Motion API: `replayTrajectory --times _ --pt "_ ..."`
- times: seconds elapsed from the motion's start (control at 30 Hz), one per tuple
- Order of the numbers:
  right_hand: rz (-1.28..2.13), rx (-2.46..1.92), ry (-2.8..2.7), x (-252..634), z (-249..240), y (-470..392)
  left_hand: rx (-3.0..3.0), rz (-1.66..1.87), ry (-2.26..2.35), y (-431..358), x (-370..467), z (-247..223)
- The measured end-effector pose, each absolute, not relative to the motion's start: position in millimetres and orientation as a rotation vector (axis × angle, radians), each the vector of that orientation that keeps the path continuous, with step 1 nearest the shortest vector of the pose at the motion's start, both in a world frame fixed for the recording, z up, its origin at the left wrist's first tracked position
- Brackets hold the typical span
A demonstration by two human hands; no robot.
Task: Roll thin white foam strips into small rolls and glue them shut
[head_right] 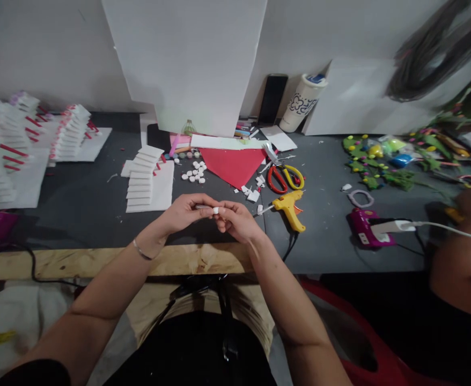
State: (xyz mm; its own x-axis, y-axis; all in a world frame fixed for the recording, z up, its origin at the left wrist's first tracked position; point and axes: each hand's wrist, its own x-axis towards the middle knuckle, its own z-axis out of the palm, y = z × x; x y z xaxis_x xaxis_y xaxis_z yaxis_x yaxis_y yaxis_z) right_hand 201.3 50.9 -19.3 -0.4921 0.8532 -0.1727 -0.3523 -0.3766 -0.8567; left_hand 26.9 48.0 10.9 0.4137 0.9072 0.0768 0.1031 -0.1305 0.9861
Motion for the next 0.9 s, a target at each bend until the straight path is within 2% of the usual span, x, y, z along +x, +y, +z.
replayTrajectory --times 0.1,0.27,0.37,0.9 --pt "1.930 -0.854 -0.971 199.8 -22.8 52.8 1.583 0.928 1.013 49.8 25.5 8.1" --pt "1.478 -0.957 -1.014 192.6 -27.8 53.8 1.594 1.112 1.175 53.3 28.5 -2.2" --pt "1.316 -0.928 -1.118 190.9 -25.9 51.1 1.590 1.183 1.192 54.7 30.1 -6.5" --pt "1.266 -0.887 -1.229 193.8 -25.3 49.7 1.614 1.202 1.110 58.7 26.1 -10.2"
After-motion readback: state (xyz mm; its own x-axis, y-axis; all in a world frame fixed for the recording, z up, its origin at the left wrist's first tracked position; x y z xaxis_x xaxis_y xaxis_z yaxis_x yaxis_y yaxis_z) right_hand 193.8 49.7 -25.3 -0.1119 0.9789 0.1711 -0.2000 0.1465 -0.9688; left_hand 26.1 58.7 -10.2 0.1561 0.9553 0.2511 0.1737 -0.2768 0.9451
